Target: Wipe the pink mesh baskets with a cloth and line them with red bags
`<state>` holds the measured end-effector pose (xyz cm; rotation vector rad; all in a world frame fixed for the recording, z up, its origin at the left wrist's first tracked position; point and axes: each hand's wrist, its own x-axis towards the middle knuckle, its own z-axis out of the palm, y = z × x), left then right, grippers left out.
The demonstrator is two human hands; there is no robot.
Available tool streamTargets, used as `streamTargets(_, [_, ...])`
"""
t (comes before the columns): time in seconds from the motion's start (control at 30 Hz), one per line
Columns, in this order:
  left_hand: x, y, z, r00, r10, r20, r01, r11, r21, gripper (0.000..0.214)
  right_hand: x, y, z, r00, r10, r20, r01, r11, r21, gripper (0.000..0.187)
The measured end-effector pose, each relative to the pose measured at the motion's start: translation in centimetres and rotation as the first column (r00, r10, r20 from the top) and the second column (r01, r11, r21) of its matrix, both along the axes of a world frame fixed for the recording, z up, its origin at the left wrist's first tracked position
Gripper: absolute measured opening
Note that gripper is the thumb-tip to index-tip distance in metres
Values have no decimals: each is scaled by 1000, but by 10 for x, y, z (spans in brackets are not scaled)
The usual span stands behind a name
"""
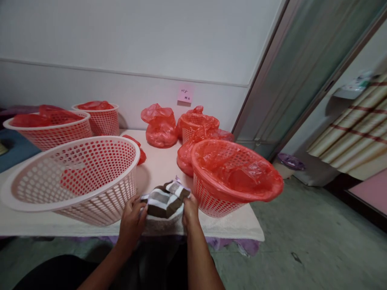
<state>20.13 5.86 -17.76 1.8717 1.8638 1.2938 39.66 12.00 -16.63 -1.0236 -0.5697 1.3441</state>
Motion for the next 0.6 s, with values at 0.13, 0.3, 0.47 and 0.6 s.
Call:
streamTargets(0.13, [-6,-29,-15,995,34,91,-27,997,-79,24,5,0,-4,998,-11,68,10,1000,9,27])
streamTargets(0.3, [-12,-46,-54,948,196,250,-117,947,-299,26,8,-9,-2,961,27,274,-55,994,95,20])
streamTargets(0.47, [-15,-35,-68,894,288,343,-136,904,-404,26,0,-25,3,790,266,552,-414,896,161,22])
streamTargets(0.6, [-14,-31,-69,861,352,366,-158,871,-466,23,-7,-36,2,596,428,680,-656,748,103,35])
